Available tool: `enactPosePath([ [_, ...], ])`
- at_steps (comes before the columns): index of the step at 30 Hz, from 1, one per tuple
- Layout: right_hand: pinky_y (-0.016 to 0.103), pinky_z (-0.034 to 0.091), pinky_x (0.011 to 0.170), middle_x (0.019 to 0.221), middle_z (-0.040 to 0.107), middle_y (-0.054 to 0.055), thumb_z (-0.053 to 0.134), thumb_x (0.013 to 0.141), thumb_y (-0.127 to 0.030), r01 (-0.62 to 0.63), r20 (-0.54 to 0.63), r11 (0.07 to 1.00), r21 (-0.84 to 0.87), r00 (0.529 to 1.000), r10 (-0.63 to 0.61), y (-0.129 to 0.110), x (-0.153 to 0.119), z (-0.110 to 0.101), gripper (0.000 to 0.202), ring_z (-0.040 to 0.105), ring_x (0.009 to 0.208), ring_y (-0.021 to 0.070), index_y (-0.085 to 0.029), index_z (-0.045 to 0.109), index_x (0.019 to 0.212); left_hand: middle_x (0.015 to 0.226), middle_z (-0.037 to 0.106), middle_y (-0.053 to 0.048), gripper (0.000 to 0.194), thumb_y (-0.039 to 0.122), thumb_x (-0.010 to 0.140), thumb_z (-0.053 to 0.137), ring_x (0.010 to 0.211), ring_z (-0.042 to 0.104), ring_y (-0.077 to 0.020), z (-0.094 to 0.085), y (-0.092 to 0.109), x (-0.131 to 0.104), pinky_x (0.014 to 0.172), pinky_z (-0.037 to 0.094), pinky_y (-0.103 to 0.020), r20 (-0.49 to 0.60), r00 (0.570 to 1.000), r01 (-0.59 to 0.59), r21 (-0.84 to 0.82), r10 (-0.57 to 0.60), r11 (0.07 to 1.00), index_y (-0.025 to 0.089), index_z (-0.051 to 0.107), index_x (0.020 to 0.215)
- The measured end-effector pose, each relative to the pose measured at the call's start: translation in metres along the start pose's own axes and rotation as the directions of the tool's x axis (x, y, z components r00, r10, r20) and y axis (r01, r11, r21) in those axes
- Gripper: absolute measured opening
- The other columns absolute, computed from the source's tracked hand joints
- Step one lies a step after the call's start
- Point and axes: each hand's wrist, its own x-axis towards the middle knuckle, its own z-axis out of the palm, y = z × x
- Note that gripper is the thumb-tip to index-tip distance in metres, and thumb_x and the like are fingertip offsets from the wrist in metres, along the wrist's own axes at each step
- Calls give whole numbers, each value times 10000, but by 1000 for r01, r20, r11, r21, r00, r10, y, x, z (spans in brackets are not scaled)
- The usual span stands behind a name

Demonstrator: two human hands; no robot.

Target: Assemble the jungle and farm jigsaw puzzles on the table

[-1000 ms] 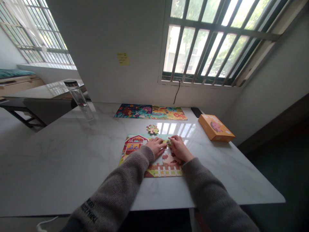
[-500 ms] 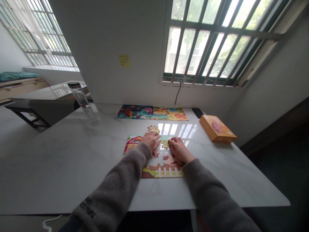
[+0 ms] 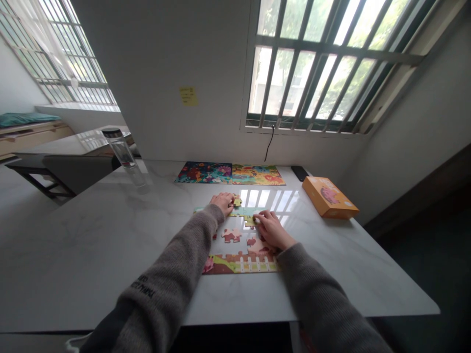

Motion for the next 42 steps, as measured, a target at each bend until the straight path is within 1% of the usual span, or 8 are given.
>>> enactPosePath([
  [8, 417, 444, 993, 1181, 591, 114, 502, 905, -118, -7, 1, 1000, 5, 1000, 7, -1, 1, -1, 386, 497, 1085, 268, -209, 626, 1259, 1109, 613, -69, 169, 290, 834, 666, 1084, 566, -278, 0, -7, -4, 916, 465, -414, -63, 998, 3, -94, -9, 996, 227, 678, 991],
  [18, 429, 458, 986, 1153, 609, 126, 490, 884, -96, 13, 7, 999, 37, 1000, -14, -3, 0, -3, 403, 502, 1071, 274, -173, 629, 1255, 1212, 610, -66, 143, 127, 792, 644, 1121, 551, -257, -9, 23, -53, 974, 474, -418, -197, 944, -299, -176, 264, 938, 218, 650, 902],
  [22, 451, 455, 981, 1155, 628, 117, 470, 912, -133, -6, -121, 982, 187, 992, 29, -21, 3, -13, 367, 527, 1082, 281, -210, 646, 1224, 1237, 611, -77, 152, 94, 779, 642, 1169, 545, -272, -10, 32, -61, 992, 483, -430, -187, 920, -375, -173, 344, 911, 209, 642, 878],
  [24, 432, 486, 910, 1094, 655, 99, 458, 957, -214, -56, -169, 929, 367, 978, 126, -34, 5, -19, 339, 577, 990, 258, -222, 620, 1255, 1251, 606, -86, 156, 69, 784, 621, 1162, 559, -260, -10, 36, -63, 1006, 491, -423, -204, 902, -419, -193, 382, 887, 201, 642, 864],
  [27, 347, 504, 718, 856, 644, 29, 486, 977, -345, -129, -84, 763, 634, 969, 233, -48, 8, -22, 385, 591, 738, 191, -219, 551, 1334, 1294, 595, -93, 183, 52, 802, 577, 1179, 565, -244, -9, 41, -66, 1035, 496, -416, -222, 872, -481, -223, 437, 848, 202, 655, 872],
  [34, 290, 491, 661, 827, 617, -14, 623, 902, -380, -139, 56, 553, 822, 985, 164, -49, 8, -13, 499, 592, 719, 147, -239, 513, 1368, 1387, 574, -63, 267, 38, 844, 496, 1250, 527, -250, -8, 46, -71, 1050, 479, -463, -327, 862, -446, -128, 387, 886, 217, 692, 879],
  [38, 288, 516, 671, 862, 673, 12, 693, 857, -415, -163, 50, 431, 888, 964, 260, -54, 8, -16, 358, 646, 770, 160, -213, 590, 1134, 1167, 670, -74, 238, 107, 890, 506, 1130, 579, -244, -10, 46, -75, 959, 477, -418, -384, 874, -364, -108, 299, 925, 221, 687, 994],
  [42, 209, 405, 430, 702, 654, -11, 754, 790, -514, -250, 99, 302, 920, 893, 439, -60, 7, -23, 383, 647, 606, 159, -213, 535, 884, 1072, 685, -81, 252, 392, 911, 612, 1054, 596, -258, -12, 49, -78, 931, 452, -407, -338, 889, -360, -99, 309, 928, 217, 663, 1086],
])
